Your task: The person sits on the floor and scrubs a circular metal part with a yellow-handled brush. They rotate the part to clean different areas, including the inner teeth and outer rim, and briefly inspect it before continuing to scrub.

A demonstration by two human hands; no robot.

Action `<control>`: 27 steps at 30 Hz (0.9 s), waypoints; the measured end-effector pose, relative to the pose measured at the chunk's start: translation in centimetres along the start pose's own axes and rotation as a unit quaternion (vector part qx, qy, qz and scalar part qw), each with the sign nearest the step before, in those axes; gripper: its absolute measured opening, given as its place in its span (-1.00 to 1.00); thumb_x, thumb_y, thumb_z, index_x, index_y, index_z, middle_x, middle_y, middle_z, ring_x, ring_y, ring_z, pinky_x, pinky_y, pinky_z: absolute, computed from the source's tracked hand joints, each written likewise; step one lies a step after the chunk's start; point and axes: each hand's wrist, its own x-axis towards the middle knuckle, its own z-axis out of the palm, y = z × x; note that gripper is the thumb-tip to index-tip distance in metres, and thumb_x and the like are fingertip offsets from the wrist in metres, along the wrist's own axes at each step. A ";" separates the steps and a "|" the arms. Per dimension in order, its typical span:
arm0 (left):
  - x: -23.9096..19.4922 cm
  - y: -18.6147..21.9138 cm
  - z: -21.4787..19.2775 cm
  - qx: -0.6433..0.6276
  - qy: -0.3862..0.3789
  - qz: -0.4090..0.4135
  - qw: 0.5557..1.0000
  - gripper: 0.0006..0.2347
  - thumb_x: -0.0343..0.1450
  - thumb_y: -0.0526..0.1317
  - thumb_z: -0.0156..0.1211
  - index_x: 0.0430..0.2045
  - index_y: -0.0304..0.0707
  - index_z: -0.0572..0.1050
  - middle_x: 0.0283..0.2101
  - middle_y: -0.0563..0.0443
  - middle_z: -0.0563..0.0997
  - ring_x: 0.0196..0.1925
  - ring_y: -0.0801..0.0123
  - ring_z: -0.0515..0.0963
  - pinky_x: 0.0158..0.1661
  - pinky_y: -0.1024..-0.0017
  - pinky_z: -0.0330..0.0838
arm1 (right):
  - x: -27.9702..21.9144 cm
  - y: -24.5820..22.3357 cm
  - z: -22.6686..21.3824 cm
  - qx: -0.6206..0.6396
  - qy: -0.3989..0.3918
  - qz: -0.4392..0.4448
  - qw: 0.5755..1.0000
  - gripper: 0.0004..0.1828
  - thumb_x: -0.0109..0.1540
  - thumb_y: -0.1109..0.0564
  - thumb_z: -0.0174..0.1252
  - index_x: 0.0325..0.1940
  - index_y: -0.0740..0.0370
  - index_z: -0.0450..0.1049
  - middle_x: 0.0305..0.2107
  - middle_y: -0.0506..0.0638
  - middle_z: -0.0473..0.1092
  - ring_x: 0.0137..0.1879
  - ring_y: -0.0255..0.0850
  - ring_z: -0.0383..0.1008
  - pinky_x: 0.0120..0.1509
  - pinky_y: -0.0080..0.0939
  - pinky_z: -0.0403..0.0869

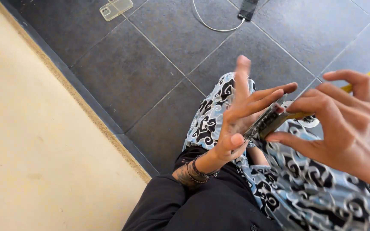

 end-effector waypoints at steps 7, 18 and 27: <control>-1.0 -1.3 0.2 -0.110 -0.005 -0.056 0.992 -0.30 0.50 0.25 0.12 0.40 -0.34 0.34 0.50 -0.35 0.31 0.68 -0.13 0.24 0.58 0.01 0.33 | -1.1 -0.4 -0.7 -0.099 -0.079 -0.028 0.992 -0.42 0.18 -0.29 0.39 -0.04 0.13 0.35 -0.25 0.01 0.53 -0.15 -0.03 0.56 0.20 0.08 0.42; -0.2 -2.9 2.5 -0.217 0.044 -0.119 0.968 -0.28 0.48 0.17 -0.03 0.44 -0.46 0.23 0.49 -0.50 0.27 0.63 -0.17 0.23 0.63 -0.06 0.14 | -5.2 -0.1 -2.3 -0.079 -0.095 0.001 0.992 -0.60 0.32 0.08 0.26 0.11 0.25 0.28 -0.33 0.03 0.52 -0.37 -0.12 0.55 -0.17 0.00 0.59; 0.0 -4.7 5.1 -0.312 0.030 -0.103 0.944 -0.23 0.44 0.22 0.00 0.48 -0.39 0.22 0.57 -0.51 0.18 0.68 -0.28 0.16 0.53 -0.18 0.28 | -7.0 -1.7 -5.2 -0.121 -0.075 0.092 0.986 -0.58 0.34 0.03 0.26 0.19 0.31 0.41 -0.25 0.05 0.60 -0.22 -0.01 0.66 -0.26 -0.06 0.57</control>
